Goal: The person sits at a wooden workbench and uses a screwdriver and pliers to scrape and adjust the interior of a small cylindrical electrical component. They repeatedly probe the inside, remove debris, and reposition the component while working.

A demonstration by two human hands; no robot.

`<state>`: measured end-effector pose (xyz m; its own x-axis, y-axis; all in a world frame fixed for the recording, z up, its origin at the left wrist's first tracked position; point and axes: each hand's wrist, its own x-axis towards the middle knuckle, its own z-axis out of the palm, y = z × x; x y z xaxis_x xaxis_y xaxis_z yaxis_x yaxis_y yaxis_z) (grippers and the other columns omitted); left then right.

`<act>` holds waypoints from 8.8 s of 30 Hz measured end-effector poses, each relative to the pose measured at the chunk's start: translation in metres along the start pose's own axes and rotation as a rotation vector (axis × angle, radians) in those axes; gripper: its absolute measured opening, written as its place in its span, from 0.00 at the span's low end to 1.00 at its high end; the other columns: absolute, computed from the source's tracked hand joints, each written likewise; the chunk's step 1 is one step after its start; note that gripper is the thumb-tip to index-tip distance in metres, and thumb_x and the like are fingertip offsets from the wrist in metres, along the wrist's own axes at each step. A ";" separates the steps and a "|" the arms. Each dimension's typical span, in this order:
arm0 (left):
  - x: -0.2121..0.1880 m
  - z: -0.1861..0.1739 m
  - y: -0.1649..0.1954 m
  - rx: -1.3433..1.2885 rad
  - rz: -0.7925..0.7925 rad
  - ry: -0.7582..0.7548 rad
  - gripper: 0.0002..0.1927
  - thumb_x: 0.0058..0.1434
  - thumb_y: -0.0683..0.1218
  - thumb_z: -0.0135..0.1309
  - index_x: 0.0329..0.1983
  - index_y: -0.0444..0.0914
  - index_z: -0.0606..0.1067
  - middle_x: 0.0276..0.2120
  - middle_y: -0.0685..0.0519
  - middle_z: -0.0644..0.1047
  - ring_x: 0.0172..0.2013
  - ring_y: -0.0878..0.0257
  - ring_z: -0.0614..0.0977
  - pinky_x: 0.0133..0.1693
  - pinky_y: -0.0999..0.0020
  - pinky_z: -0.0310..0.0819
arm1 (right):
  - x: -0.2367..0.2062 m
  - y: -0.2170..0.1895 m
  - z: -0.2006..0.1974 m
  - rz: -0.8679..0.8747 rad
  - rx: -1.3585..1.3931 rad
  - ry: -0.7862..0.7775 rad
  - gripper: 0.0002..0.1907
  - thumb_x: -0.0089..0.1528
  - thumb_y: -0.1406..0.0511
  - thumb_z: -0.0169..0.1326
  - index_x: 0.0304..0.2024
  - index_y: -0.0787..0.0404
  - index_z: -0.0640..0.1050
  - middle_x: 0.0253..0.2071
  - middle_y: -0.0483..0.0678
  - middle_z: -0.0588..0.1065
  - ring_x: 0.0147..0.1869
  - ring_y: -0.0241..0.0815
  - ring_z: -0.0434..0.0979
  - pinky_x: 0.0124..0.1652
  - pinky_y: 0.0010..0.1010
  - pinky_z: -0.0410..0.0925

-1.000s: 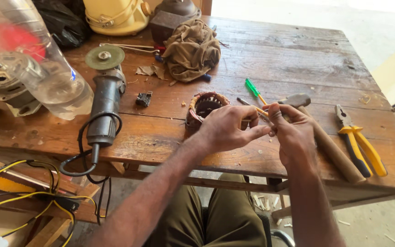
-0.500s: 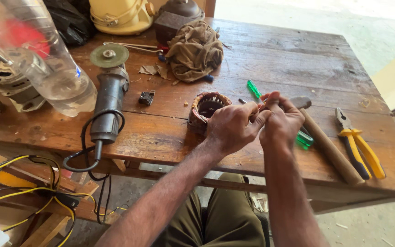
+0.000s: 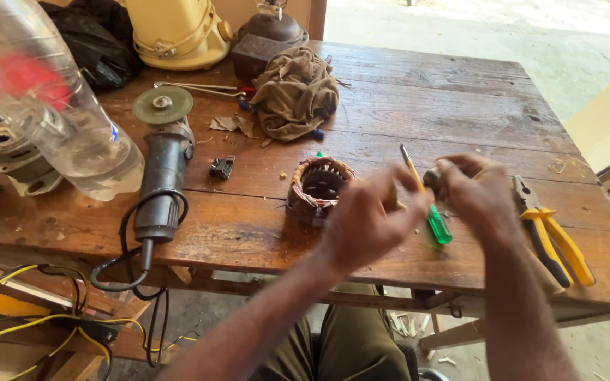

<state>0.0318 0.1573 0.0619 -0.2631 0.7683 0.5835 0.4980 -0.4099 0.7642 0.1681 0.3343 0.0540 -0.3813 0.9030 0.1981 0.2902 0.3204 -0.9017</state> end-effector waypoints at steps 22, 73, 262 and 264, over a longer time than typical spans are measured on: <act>0.048 -0.065 -0.002 0.557 -0.020 -0.224 0.29 0.70 0.64 0.44 0.61 0.41 0.75 0.63 0.48 0.74 0.64 0.52 0.75 0.67 0.44 0.66 | -0.027 -0.049 0.009 0.261 0.972 -0.134 0.30 0.68 0.64 0.41 0.72 0.68 0.58 0.62 0.70 0.69 0.54 0.49 0.84 0.50 0.31 0.78; 0.015 -0.107 -0.023 0.119 -0.079 0.114 0.15 0.69 0.52 0.53 0.50 0.37 0.78 0.35 0.54 0.81 0.32 0.66 0.82 0.33 0.74 0.81 | -0.068 -0.065 0.084 -0.542 -0.407 -0.192 0.12 0.71 0.57 0.48 0.47 0.58 0.74 0.29 0.53 0.80 0.35 0.52 0.83 0.33 0.44 0.72; -0.088 -0.094 -0.040 0.554 0.302 0.181 0.26 0.64 0.44 0.65 0.63 0.30 0.72 0.51 0.42 0.81 0.56 0.54 0.83 0.64 0.57 0.68 | -0.108 -0.009 0.082 0.021 0.917 -0.291 0.09 0.71 0.74 0.52 0.48 0.61 0.67 0.43 0.60 0.78 0.48 0.52 0.84 0.53 0.43 0.79; -0.087 -0.093 -0.040 0.558 0.325 0.182 0.24 0.64 0.43 0.65 0.62 0.32 0.74 0.51 0.44 0.82 0.56 0.55 0.83 0.65 0.56 0.67 | -0.114 -0.013 0.083 -0.014 0.880 -0.255 0.10 0.69 0.74 0.52 0.47 0.59 0.65 0.42 0.61 0.79 0.48 0.52 0.84 0.52 0.42 0.79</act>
<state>-0.0423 0.0614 0.0060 -0.1388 0.5334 0.8344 0.9152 -0.2528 0.3139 0.1345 0.2035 0.0116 -0.5925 0.7763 0.2151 -0.4494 -0.0969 -0.8881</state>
